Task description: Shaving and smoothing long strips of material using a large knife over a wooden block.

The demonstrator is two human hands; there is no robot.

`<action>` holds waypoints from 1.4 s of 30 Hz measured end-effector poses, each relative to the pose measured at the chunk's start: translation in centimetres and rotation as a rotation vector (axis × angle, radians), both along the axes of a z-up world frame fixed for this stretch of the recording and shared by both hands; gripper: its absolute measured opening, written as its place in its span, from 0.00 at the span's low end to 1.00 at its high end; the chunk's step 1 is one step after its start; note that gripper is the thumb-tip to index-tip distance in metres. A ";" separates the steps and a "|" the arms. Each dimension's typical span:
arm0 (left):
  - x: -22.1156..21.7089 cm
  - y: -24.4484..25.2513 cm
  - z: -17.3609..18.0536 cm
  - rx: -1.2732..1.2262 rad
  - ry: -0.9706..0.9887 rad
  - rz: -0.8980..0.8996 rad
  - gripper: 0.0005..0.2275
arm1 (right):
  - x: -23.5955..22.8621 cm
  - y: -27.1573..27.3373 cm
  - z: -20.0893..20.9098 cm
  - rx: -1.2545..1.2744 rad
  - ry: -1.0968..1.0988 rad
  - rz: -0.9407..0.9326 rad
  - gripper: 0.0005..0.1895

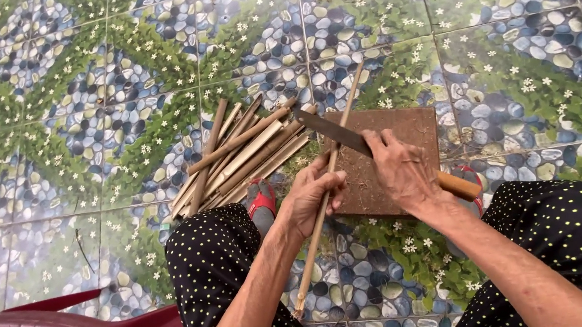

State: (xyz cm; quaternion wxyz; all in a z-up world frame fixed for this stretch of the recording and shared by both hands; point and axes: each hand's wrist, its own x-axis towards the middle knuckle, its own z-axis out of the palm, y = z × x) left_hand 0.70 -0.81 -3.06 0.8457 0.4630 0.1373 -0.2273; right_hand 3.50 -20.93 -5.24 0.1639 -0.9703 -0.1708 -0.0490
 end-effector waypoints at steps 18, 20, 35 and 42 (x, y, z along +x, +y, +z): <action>-2.0 -0.7 1.6 0.040 -0.040 -0.088 0.31 | 2.7 -3.2 0.7 -0.017 0.057 -0.127 0.17; -2.4 -0.5 2.6 0.047 -0.047 -0.102 0.31 | 2.7 -2.9 2.0 -0.069 0.031 -0.152 0.17; -2.1 -0.8 4.2 -0.071 -0.084 -0.063 0.28 | 2.8 -2.5 6.4 0.339 0.187 -0.314 0.19; -1.7 -0.8 5.3 -0.148 -0.083 -0.048 0.25 | 0.1 -0.3 1.6 0.144 0.154 -0.085 0.19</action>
